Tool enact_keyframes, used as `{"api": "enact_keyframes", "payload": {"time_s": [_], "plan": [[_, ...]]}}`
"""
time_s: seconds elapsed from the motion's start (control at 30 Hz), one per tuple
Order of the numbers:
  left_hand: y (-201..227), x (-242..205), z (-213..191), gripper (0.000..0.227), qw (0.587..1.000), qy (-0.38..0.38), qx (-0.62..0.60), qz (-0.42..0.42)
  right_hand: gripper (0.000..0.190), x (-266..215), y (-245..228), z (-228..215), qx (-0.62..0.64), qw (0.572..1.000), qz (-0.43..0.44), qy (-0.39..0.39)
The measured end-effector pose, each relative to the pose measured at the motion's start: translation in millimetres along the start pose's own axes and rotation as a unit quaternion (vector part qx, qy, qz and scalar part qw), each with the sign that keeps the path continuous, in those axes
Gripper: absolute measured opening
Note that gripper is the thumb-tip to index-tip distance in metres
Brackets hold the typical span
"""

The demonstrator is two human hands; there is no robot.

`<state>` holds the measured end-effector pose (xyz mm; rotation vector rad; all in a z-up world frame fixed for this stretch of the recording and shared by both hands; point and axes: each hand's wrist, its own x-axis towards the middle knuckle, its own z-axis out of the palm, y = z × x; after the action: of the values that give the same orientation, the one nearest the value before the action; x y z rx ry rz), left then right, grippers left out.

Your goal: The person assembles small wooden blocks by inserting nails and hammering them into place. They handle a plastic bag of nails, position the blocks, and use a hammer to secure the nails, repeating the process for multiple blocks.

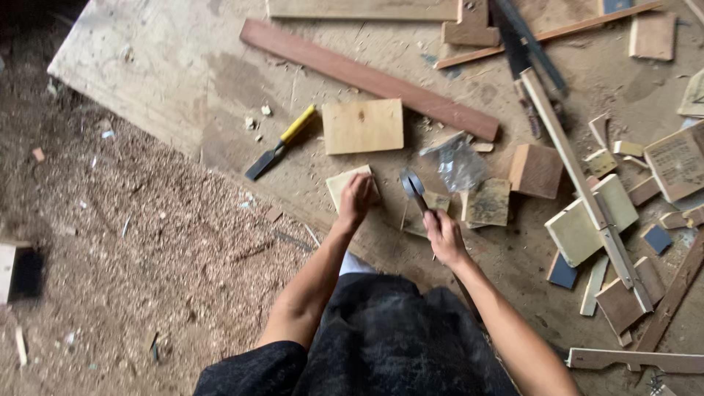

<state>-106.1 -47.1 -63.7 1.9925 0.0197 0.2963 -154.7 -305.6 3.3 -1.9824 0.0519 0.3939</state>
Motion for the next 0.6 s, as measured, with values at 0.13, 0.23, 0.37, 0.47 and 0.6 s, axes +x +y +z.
{"api": "enact_keyframes", "payload": {"time_s": [0.13, 0.23, 0.37, 0.47, 0.6], "plan": [[-3.8, 17.5, -21.9, 0.015, 0.998, 0.052, 0.029, -0.026, 0.033, 32.6, -20.6, 26.4, 0.102, 0.990, 0.092, -0.041], [-3.9, 22.9, -29.4, 0.017, 0.999, 0.015, -0.006, -0.047, 0.035, 46.5, -22.7, 38.8, 0.212, 0.943, 0.230, -0.115], [-3.2, 28.6, -25.1, 0.015, 0.992, -0.005, 0.067, -0.105, 0.042, 63.3, -19.9, 49.8, 0.161, 0.950, 0.219, -0.152], [-10.6, 28.9, -18.8, 0.015, 0.991, -0.003, 0.096, -0.091, 0.039, 69.0, -15.2, 45.6, 0.155, 0.954, 0.217, -0.138], [-23.8, 21.2, -15.9, 0.028, 0.993, 0.022, 0.106, -0.050, 0.034, 69.6, -6.1, 36.4, 0.128, 0.955, 0.232, -0.133]]}}
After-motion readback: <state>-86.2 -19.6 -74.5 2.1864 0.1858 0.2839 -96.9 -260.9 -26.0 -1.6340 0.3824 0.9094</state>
